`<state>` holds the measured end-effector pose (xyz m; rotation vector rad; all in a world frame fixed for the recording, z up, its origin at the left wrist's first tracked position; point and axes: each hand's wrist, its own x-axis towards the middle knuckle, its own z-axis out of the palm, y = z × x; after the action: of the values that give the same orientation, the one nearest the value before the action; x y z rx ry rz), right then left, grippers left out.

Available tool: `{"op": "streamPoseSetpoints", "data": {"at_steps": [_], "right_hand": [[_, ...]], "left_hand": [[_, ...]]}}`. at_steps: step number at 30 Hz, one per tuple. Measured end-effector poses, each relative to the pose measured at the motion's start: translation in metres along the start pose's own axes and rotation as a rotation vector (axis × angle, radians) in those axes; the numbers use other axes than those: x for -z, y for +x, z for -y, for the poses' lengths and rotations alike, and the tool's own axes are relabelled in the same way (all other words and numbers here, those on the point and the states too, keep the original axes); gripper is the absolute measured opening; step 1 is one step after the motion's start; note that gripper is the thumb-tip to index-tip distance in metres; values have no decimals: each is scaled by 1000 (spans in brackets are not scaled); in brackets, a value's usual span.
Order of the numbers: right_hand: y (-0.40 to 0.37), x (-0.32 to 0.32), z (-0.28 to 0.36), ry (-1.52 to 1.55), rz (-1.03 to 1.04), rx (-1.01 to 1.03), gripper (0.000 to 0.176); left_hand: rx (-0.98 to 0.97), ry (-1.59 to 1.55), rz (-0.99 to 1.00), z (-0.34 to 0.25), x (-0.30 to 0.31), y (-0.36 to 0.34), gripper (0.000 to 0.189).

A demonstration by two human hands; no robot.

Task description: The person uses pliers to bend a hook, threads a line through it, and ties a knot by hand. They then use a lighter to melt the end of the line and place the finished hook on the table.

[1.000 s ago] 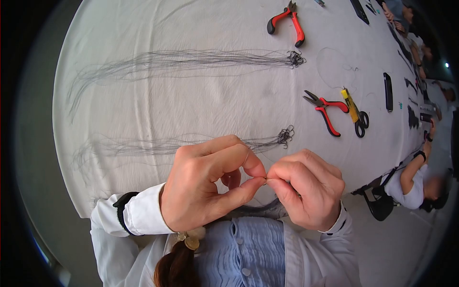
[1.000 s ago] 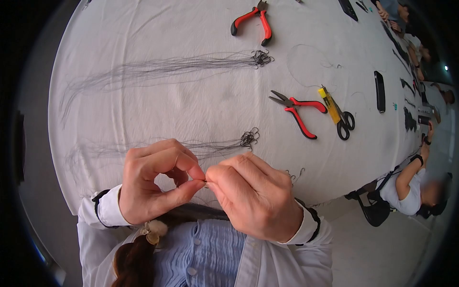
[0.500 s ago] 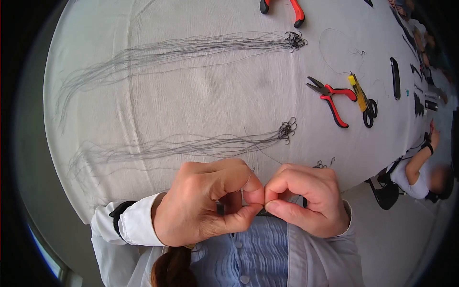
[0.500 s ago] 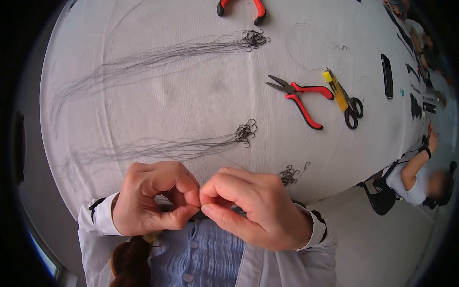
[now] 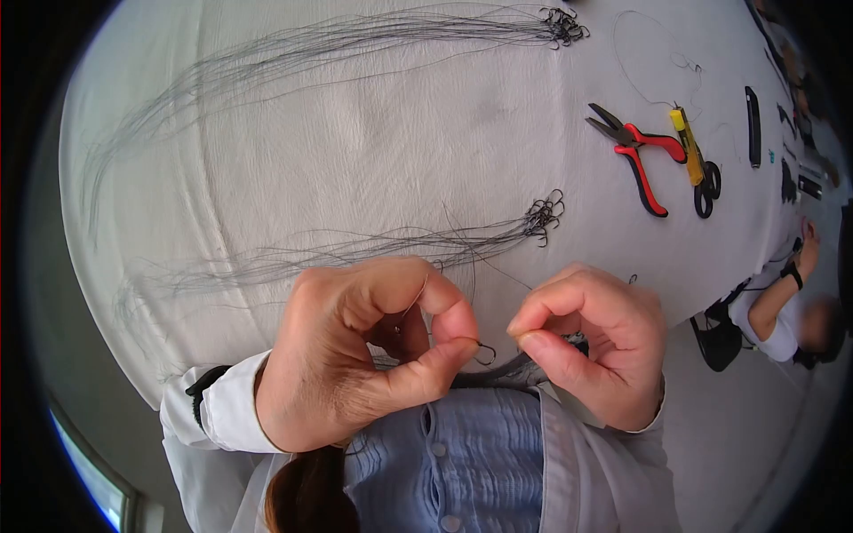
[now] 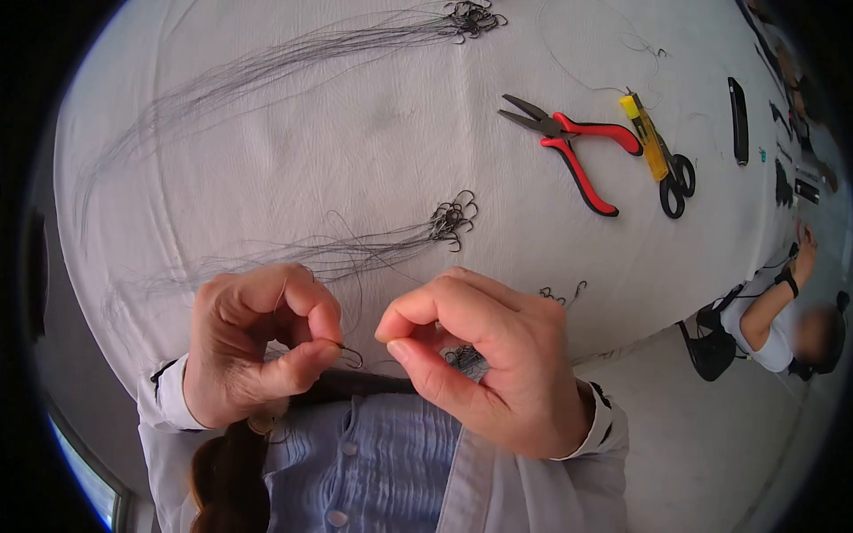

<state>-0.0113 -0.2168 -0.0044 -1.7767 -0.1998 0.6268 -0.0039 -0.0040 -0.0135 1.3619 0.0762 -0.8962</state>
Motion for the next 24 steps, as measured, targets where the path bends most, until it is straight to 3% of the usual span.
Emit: {"op": "streamPoseSetpoints", "data": {"at_steps": [1, 13, 24], "right_hand": [[0, -1, -1, 29, -73, -8, 7], [7, -9, 8, -36, -73, 17, 9], [6, -10, 9, -57, -55, 8, 11]], "left_hand": [[-2, 0, -5, 0, 0, 0, 8], [52, -3, -35, 2, -1, -3, 7], [-172, 171, -90, 5, -4, -5, 7]]}}
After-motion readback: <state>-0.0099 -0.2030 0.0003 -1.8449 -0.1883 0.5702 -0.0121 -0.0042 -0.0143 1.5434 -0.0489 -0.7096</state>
